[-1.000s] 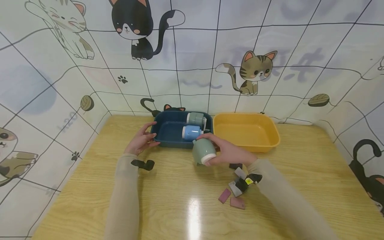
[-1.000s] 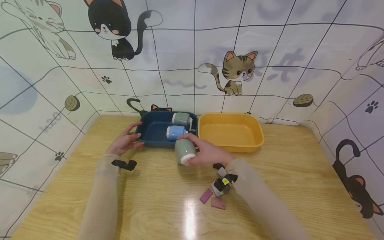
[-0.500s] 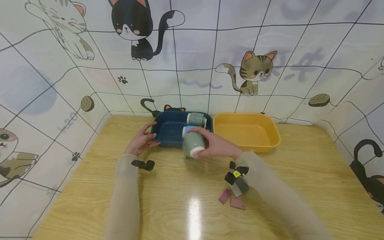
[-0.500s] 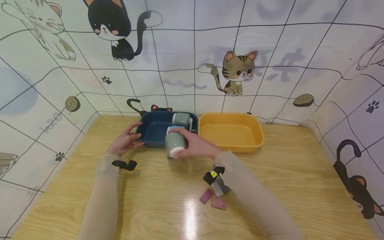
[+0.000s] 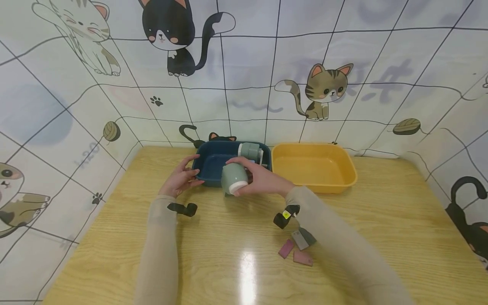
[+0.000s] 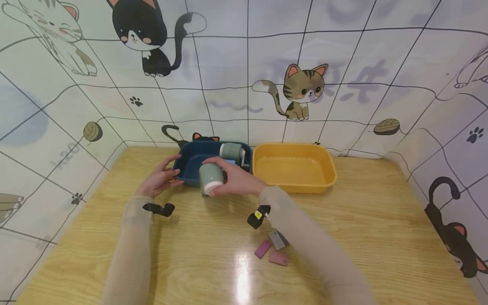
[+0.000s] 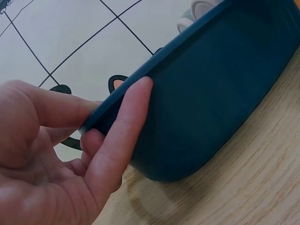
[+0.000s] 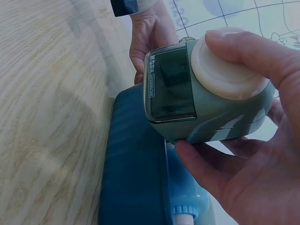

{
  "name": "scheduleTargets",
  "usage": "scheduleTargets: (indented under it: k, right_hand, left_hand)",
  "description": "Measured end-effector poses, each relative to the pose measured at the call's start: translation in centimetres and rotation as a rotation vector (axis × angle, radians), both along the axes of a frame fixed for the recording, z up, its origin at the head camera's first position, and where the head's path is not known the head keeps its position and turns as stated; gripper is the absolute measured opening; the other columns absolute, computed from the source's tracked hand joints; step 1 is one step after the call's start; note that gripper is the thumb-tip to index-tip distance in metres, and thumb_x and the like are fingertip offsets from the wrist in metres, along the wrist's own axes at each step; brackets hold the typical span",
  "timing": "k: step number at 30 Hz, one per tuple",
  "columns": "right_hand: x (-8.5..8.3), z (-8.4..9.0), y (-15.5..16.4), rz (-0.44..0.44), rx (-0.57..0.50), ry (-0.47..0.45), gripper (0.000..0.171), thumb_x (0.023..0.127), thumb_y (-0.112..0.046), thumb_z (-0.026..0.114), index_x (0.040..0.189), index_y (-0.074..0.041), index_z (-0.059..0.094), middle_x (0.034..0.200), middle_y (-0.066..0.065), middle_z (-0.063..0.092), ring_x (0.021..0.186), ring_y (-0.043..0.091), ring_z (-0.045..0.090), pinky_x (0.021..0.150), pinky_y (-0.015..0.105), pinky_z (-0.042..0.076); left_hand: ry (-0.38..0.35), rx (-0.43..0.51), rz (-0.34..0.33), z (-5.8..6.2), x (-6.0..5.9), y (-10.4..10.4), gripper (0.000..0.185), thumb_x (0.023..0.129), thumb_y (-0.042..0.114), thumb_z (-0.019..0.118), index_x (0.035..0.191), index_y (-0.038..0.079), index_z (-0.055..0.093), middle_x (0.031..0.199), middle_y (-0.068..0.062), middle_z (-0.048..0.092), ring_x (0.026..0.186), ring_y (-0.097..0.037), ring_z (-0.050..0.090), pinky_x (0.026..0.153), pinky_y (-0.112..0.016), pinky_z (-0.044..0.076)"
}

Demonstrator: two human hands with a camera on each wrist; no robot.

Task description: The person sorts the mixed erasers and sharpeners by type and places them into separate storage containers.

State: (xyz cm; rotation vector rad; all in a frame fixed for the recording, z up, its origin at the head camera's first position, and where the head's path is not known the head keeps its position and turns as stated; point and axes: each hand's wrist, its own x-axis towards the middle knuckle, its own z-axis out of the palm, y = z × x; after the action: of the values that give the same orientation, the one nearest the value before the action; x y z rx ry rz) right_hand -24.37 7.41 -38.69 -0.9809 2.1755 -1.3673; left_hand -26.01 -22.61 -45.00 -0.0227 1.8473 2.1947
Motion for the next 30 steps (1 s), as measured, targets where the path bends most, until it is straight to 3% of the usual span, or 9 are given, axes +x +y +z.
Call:
scheduleTargets:
  k: [9, 13, 21, 30]
  right_hand:
    - [-0.5, 0.6, -1.3, 0.019, 0.05, 0.038, 0.078, 0.078, -0.022, 0.081, 0.142, -0.032, 0.038, 0.132, 0.005, 0.045, 0.106, 0.024, 0.052, 0.085, 0.036, 0.051]
    - [-0.7, 0.8, -1.7, 0.033, 0.057, 0.06, 0.077, 0.079, -0.021, 0.08, 0.142, -0.03, 0.038, 0.13, 0.002, 0.045, 0.105, 0.022, 0.051, 0.083, 0.035, 0.051]
    - [-1.7, 1.9, -2.4, 0.098, 0.116, 0.189, 0.075, 0.078, -0.019, 0.079, 0.142, -0.019, 0.039, 0.124, 0.005, 0.049, 0.1, 0.022, 0.053, 0.078, 0.035, 0.051]
    - [-2.6, 2.6, -3.4, 0.116, 0.15, 0.206, 0.075, 0.077, -0.02, 0.079, 0.142, -0.019, 0.04, 0.119, 0.003, 0.051, 0.095, 0.021, 0.054, 0.073, 0.033, 0.052]
  left_hand:
    - [-0.026, 0.011, 0.001, 0.2, 0.1, 0.1, 0.059, 0.098, -0.009, 0.044, 0.151, 0.014, 0.029, 0.089, -0.009, 0.036, 0.066, -0.015, 0.043, 0.078, -0.036, 0.057]
    - [-0.037, 0.004, 0.011, 0.2, 0.1, 0.1, 0.058, 0.098, -0.009, 0.044, 0.15, 0.015, 0.031, 0.091, -0.011, 0.036, 0.068, -0.017, 0.044, 0.077, -0.035, 0.057]
    - [-0.027, -0.009, -0.001, 0.3, 0.1, 0.2, 0.059, 0.099, -0.009, 0.044, 0.151, 0.014, 0.028, 0.092, -0.011, 0.036, 0.069, -0.017, 0.045, 0.079, -0.037, 0.056]
    - [-0.03, -0.008, -0.007, 0.3, 0.2, 0.1, 0.059, 0.099, -0.009, 0.042, 0.151, 0.014, 0.027, 0.096, -0.012, 0.035, 0.072, -0.017, 0.047, 0.08, -0.036, 0.056]
